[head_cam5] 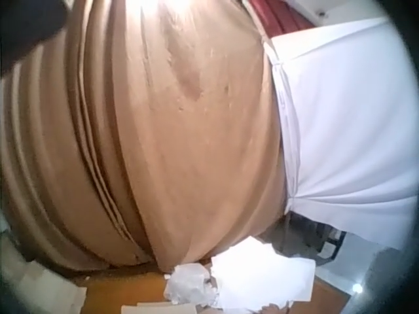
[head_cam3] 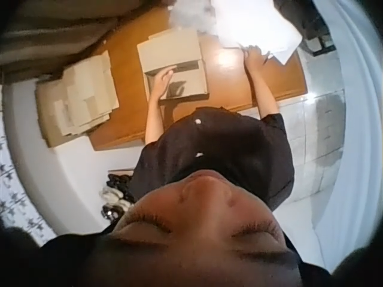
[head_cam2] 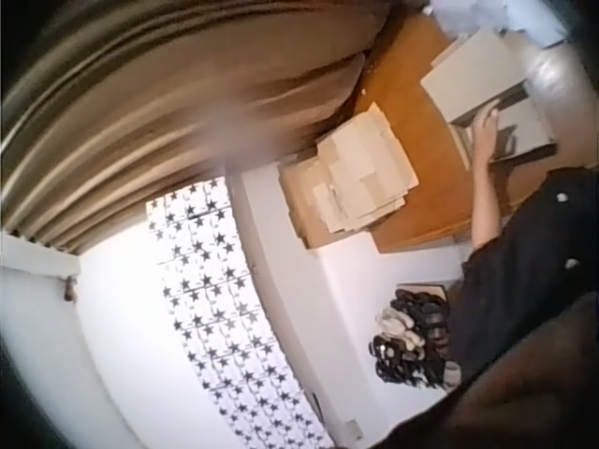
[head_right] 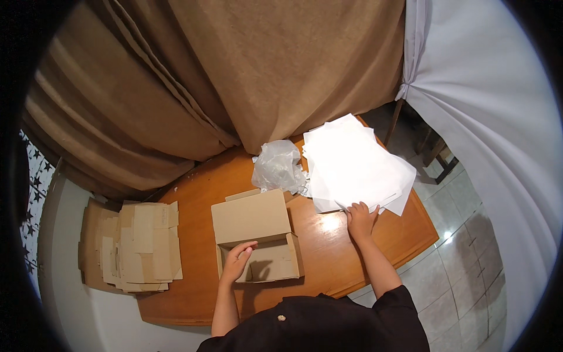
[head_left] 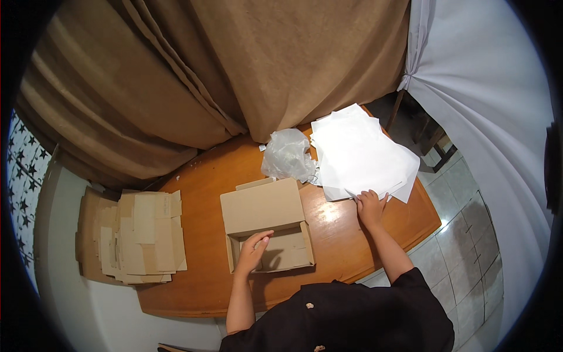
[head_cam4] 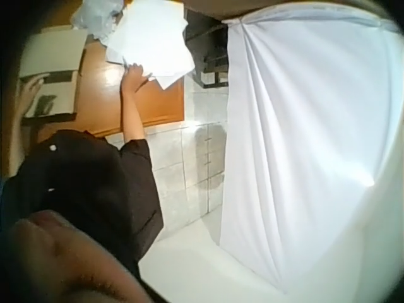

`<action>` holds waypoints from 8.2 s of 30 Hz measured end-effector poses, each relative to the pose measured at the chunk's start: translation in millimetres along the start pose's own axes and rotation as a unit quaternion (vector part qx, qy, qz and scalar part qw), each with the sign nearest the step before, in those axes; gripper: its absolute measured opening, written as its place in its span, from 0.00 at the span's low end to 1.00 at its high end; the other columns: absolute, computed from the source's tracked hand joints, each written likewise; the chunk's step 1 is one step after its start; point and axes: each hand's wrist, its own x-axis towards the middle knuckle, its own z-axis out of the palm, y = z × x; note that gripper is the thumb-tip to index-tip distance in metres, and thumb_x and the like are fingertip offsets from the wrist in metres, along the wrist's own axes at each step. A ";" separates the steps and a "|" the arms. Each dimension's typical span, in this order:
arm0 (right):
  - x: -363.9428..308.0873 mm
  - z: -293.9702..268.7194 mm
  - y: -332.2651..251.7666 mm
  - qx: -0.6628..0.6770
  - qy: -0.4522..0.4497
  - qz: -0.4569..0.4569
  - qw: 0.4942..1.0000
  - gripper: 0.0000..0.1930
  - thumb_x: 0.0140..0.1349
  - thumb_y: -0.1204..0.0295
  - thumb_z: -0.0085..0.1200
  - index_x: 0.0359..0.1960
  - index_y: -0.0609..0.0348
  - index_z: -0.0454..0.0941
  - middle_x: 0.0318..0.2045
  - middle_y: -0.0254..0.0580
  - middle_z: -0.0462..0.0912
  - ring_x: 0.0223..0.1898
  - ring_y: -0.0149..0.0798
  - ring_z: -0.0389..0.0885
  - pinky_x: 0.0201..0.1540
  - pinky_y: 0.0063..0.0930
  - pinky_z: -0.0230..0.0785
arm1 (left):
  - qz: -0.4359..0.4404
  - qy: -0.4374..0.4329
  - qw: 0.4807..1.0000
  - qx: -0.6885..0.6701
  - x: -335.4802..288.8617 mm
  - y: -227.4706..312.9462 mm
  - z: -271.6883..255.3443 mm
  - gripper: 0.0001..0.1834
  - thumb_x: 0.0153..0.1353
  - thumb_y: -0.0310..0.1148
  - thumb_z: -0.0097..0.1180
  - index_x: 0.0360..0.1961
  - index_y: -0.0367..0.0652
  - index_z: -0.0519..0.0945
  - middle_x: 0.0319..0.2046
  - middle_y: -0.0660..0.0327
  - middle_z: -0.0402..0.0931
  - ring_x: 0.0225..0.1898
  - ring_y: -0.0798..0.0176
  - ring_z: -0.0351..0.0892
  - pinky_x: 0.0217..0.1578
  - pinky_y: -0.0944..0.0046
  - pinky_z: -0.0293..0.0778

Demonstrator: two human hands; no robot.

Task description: Assembling cardboard shoe boxes, placing tissue paper inside, and stacking the completed boxes on a shelf.

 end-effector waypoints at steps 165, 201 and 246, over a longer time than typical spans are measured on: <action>-83.0 -24.5 -204.9 0.324 0.011 -0.133 0.937 0.12 0.53 0.68 0.60 0.38 0.54 0.76 0.31 0.28 0.81 0.33 0.28 0.79 0.63 0.51 0.28 | 0.079 0.072 0.944 0.312 -113.2 -62.8 -48.2 0.15 0.51 0.41 0.61 0.41 0.52 0.80 0.45 0.63 0.73 0.53 0.60 0.68 0.58 0.41 0.45; -127.4 -19.5 -183.0 0.425 -0.065 -0.060 0.901 0.53 0.34 0.62 0.74 0.62 0.59 0.52 0.54 0.51 0.65 0.59 0.46 0.62 0.60 0.39 0.56 | -0.071 0.046 0.995 -0.053 -110.8 -149.9 -29.9 0.43 0.64 0.51 0.42 0.67 0.44 0.31 0.68 0.45 0.28 0.69 0.50 0.28 0.65 0.53 0.29; -144.7 -15.3 -154.3 0.152 -0.032 -0.287 0.945 0.14 0.53 0.63 0.57 0.41 0.51 0.79 0.42 0.39 0.79 0.46 0.45 0.74 0.57 0.49 0.53 | 0.061 0.212 0.974 0.056 -105.1 -145.5 -43.8 0.18 0.48 0.27 0.64 0.43 0.40 0.79 0.59 0.44 0.61 0.54 0.44 0.69 0.48 0.57 0.71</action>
